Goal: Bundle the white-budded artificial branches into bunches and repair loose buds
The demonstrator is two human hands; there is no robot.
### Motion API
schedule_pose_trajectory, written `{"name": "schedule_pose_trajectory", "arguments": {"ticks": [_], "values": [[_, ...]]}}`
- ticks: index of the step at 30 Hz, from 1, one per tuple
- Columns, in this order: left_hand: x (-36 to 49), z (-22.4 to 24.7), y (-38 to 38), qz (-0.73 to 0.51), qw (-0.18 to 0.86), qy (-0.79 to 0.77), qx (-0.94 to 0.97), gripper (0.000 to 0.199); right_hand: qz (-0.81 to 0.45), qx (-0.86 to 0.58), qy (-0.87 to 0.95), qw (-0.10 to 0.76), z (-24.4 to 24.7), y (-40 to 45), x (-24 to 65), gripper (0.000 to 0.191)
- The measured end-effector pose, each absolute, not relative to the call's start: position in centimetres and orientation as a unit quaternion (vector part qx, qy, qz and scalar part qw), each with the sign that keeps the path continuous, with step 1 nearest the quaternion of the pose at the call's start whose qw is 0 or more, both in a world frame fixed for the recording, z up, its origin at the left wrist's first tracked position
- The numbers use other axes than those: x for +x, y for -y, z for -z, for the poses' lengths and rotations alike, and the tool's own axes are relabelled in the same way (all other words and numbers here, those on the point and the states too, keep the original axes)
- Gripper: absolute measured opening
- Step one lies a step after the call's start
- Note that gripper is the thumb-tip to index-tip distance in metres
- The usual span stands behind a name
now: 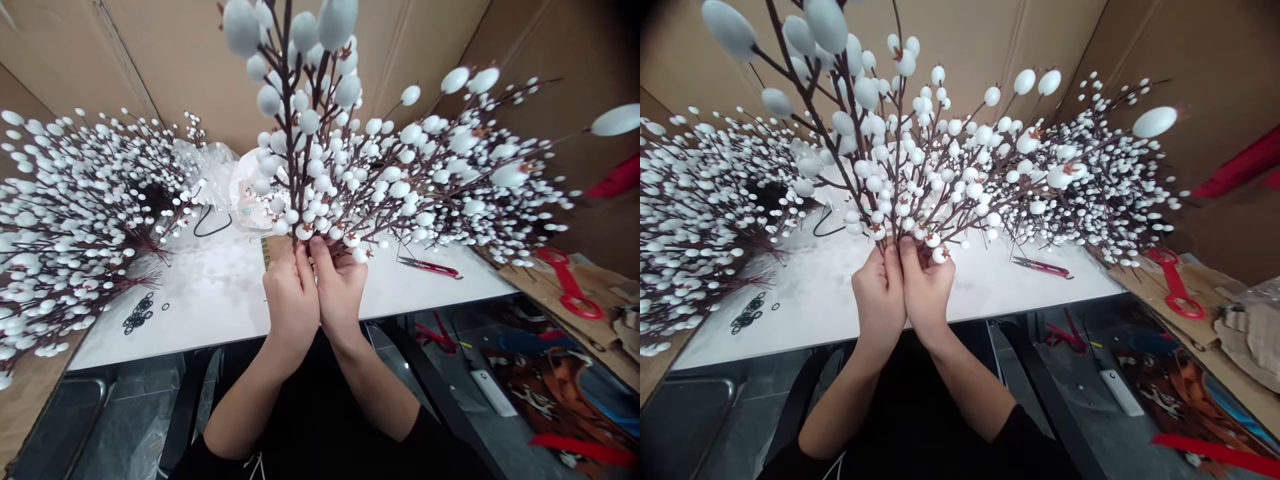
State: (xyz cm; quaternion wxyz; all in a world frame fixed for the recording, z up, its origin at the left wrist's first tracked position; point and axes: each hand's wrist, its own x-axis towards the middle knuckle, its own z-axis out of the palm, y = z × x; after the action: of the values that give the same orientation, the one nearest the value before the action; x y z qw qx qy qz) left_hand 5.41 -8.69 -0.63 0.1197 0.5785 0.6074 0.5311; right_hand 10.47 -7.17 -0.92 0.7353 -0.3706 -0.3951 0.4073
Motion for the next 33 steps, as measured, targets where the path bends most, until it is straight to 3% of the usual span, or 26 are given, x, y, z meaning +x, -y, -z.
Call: {"name": "schedule_pose_trajectory", "arguments": {"ticks": [19, 33], "values": [[5.3, 1.0, 8.6, -0.547, 0.151, -0.595, 0.569, 0.033, -0.437, -0.378, 0.386, 0.719, 1.4, 6.9, 10.4, 0.017], [4.2, 1.2, 7.3, -0.628, 0.523, -0.433, 0.380, 0.020, -0.464, -0.355, 0.467, 0.664, 2.7, 6.9, 11.0, 0.024]]}}
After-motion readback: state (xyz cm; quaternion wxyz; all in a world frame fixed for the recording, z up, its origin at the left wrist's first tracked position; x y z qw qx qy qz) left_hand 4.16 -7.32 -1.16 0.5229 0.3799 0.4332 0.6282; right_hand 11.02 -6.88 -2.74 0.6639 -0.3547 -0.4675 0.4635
